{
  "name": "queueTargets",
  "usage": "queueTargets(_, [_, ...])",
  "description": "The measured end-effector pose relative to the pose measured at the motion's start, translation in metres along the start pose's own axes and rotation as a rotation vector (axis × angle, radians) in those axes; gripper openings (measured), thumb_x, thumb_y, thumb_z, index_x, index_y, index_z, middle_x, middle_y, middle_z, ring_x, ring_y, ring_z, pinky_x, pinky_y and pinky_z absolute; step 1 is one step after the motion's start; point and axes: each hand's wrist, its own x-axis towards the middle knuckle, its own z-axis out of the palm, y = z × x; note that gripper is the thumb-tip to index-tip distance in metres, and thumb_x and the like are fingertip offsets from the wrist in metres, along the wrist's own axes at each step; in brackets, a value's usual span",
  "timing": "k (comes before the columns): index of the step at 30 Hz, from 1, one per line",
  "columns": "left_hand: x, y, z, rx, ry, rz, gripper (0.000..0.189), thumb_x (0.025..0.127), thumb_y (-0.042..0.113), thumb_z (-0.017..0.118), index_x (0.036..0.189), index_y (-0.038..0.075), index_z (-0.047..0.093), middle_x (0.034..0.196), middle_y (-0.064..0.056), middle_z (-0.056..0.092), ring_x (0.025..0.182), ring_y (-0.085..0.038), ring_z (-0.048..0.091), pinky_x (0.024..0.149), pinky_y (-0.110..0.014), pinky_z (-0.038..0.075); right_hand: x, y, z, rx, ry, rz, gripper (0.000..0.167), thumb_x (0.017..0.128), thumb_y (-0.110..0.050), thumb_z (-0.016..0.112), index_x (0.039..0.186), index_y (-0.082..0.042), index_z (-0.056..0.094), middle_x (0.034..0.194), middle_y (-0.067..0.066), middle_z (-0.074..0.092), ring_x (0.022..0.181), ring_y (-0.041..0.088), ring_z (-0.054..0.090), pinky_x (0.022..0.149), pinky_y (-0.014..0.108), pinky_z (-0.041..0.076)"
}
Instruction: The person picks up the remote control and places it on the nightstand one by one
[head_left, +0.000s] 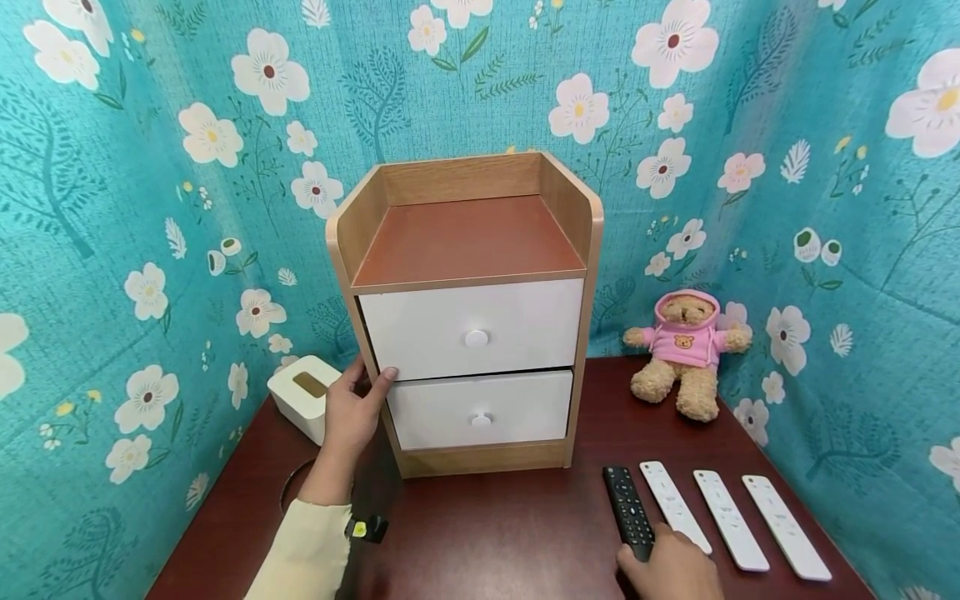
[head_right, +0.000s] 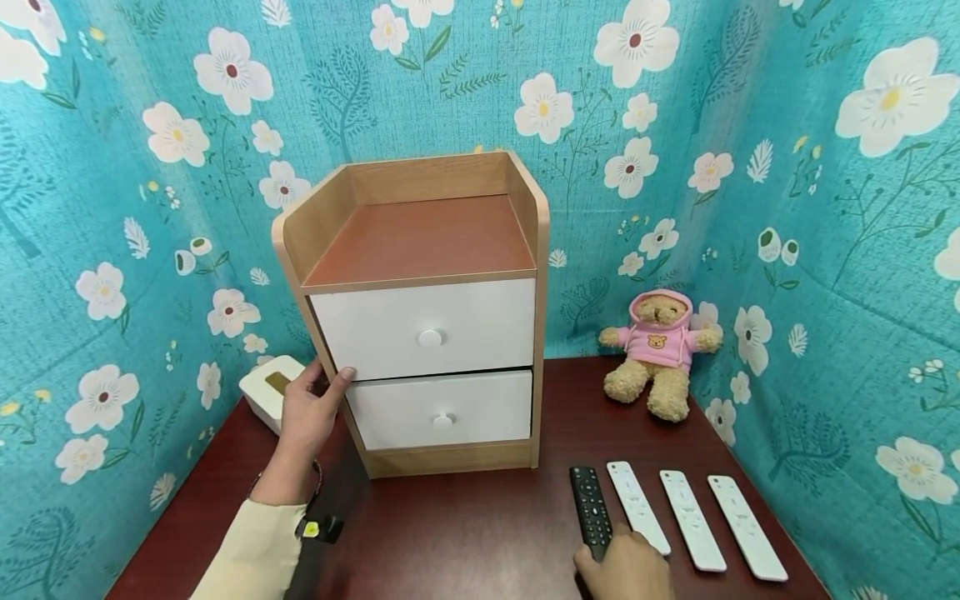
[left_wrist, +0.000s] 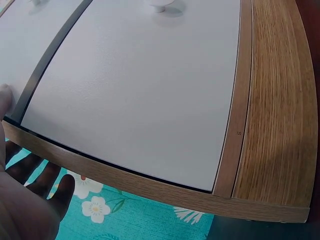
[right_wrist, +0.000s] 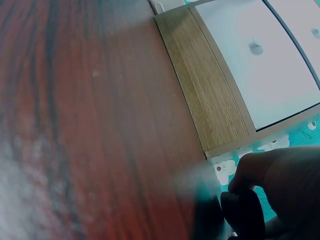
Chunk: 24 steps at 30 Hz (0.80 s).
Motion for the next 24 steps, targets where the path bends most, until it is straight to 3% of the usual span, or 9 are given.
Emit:
queueTargets(10, [-0.001, -0.001, 0.0, -0.022, 0.006, 0.011, 0.054, 0.103, 0.029, 0.078, 0.154, 0.017, 0.063, 0.133, -0.016, 0.075, 0.107, -0.01, 0.068, 0.083, -0.013, 0.054, -0.003, 0.008, -0.004, 0.136, 0.132, 0.028, 0.071, 0.085, -0.046, 0.081, 0.129, 0.01, 0.07, 0.094, 0.03, 0.077, 0.079, 0.042, 0.074, 0.08, 0.06, 0.058])
queueTargets(16, [0.0, -0.002, 0.0, -0.03, -0.001, 0.0, 0.059, 0.104, 0.031, 0.077, 0.158, 0.016, 0.059, 0.143, -0.015, 0.071, 0.117, -0.013, 0.066, 0.088, -0.009, 0.052, -0.004, 0.012, -0.006, 0.191, 0.23, 0.023, 0.07, 0.086, -0.042, 0.082, 0.131, 0.01, 0.069, 0.096, 0.035, 0.076, 0.08, 0.045, 0.074, 0.079, 0.059, 0.055])
queueTargets(24, [0.0, 0.001, 0.001, -0.003, 0.004, -0.004, 0.054, 0.104, 0.033, 0.077, 0.154, 0.015, 0.063, 0.139, -0.016, 0.074, 0.115, -0.02, 0.068, 0.085, -0.01, 0.052, -0.013, 0.0, -0.008, 0.402, 0.504, 0.065, 0.064, 0.08, -0.037, 0.09, 0.13, 0.0, 0.076, 0.094, 0.038, 0.075, 0.082, 0.052, 0.074, 0.072, 0.055, 0.055])
